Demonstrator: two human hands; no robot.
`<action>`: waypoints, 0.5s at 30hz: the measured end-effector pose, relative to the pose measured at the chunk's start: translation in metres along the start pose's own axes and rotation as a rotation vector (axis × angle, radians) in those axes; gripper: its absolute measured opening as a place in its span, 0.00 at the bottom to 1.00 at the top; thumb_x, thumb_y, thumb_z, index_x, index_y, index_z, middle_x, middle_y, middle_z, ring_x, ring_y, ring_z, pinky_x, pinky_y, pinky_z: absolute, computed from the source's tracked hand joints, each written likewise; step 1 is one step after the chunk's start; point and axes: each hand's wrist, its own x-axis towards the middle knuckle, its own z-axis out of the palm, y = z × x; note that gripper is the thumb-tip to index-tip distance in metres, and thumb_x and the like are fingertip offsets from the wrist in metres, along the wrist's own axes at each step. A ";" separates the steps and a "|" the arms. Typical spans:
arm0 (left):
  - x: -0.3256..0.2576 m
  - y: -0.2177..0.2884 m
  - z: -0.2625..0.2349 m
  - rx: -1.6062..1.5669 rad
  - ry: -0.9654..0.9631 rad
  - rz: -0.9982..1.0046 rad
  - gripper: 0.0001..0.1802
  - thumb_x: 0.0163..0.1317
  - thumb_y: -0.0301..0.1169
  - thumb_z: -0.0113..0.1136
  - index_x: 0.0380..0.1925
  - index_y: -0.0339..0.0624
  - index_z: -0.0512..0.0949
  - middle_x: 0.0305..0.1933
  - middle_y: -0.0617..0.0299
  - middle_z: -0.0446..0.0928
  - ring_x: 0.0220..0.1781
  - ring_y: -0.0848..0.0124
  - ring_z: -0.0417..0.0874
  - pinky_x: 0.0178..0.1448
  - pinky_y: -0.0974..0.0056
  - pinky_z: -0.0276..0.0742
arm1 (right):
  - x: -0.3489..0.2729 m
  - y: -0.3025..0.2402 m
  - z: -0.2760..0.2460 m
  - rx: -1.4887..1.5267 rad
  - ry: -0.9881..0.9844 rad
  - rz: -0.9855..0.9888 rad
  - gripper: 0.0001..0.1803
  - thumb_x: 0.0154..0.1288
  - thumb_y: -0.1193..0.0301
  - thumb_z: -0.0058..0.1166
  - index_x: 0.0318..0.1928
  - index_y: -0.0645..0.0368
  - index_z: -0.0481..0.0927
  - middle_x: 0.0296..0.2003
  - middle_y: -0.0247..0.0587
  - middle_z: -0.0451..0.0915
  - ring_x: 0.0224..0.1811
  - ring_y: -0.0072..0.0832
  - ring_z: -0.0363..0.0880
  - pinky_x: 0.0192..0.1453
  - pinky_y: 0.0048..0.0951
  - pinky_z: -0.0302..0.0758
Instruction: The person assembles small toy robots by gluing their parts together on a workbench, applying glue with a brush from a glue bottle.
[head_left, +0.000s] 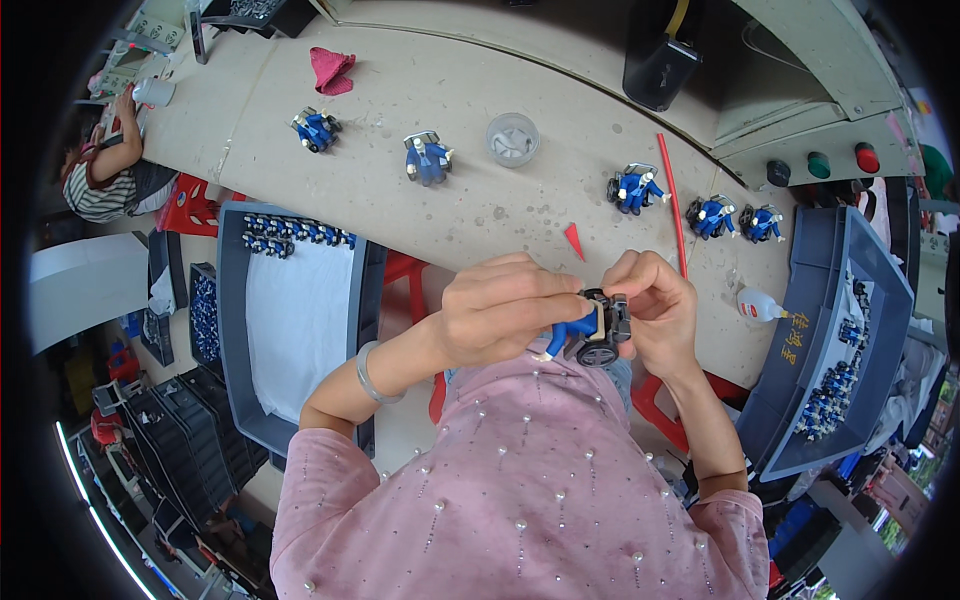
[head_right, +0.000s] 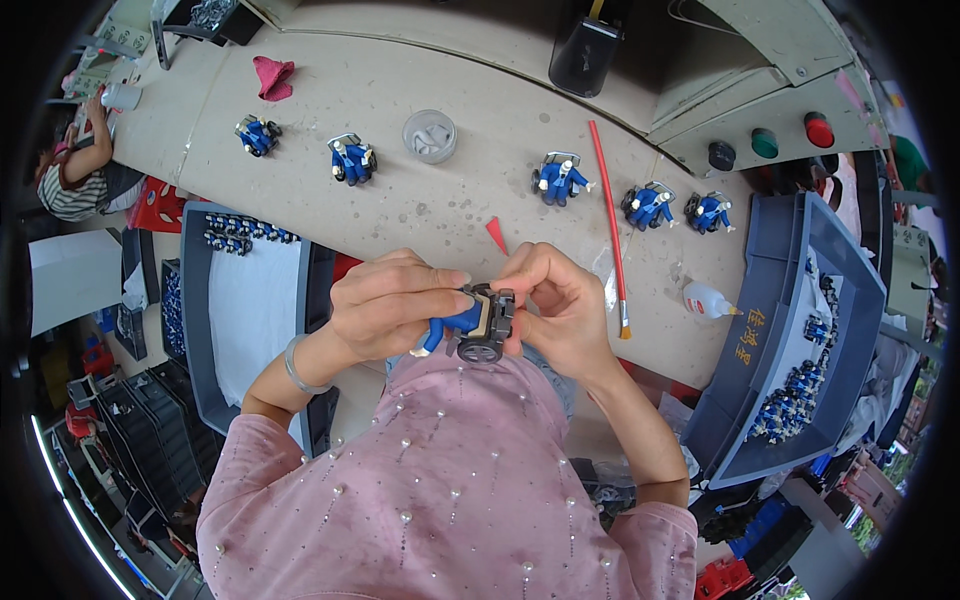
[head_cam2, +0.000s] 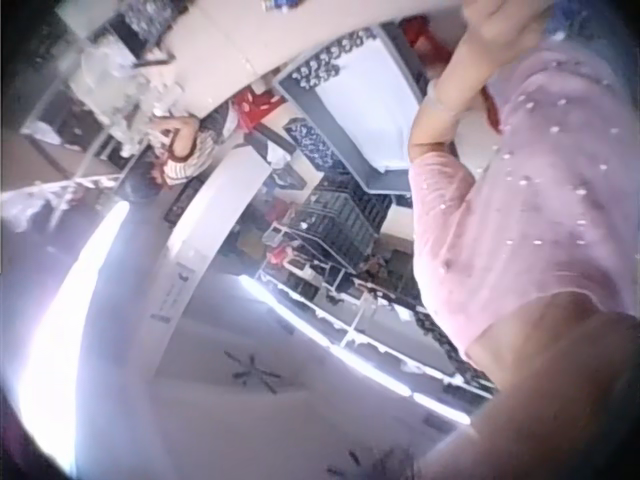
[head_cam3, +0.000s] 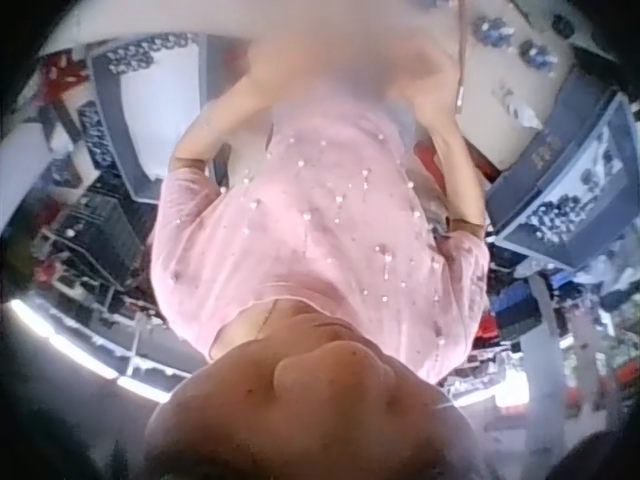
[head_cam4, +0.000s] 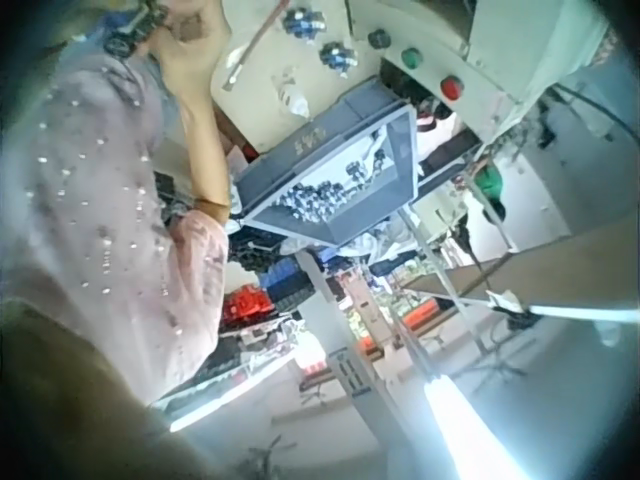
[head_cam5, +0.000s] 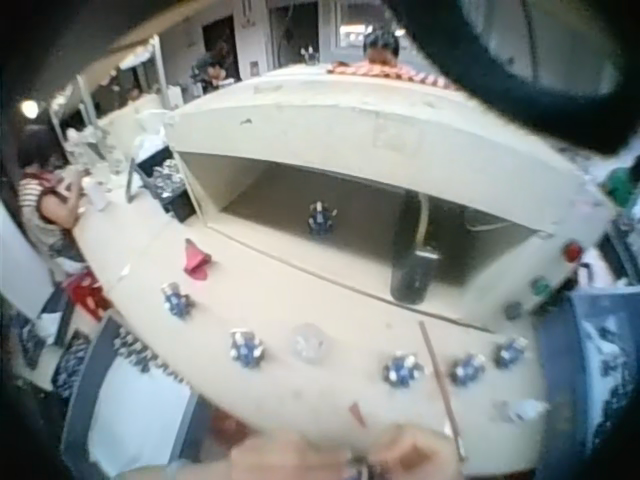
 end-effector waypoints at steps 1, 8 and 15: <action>0.002 0.002 0.002 -0.001 0.001 -0.001 0.14 0.42 0.17 0.66 0.33 0.36 0.83 0.38 0.51 0.82 0.23 0.68 0.79 0.26 0.68 0.74 | -0.001 -0.003 0.001 -0.013 -0.012 -0.004 0.16 0.53 0.70 0.70 0.39 0.64 0.78 0.33 0.35 0.75 0.35 0.20 0.72 0.40 0.22 0.70; 0.011 0.006 0.003 0.000 0.063 0.043 0.16 0.35 0.18 0.64 0.31 0.33 0.83 0.33 0.50 0.80 0.22 0.66 0.78 0.25 0.67 0.72 | 0.001 -0.011 0.001 0.019 -0.023 0.002 0.19 0.54 0.66 0.69 0.40 0.64 0.77 0.33 0.35 0.75 0.36 0.20 0.73 0.41 0.21 0.70; 0.016 0.009 0.000 -0.045 0.043 -0.165 0.15 0.40 0.13 0.62 0.32 0.34 0.82 0.34 0.52 0.81 0.27 0.67 0.80 0.30 0.69 0.76 | 0.004 -0.015 0.000 -0.048 -0.018 0.002 0.23 0.53 0.65 0.69 0.44 0.64 0.76 0.35 0.32 0.74 0.35 0.16 0.72 0.42 0.19 0.71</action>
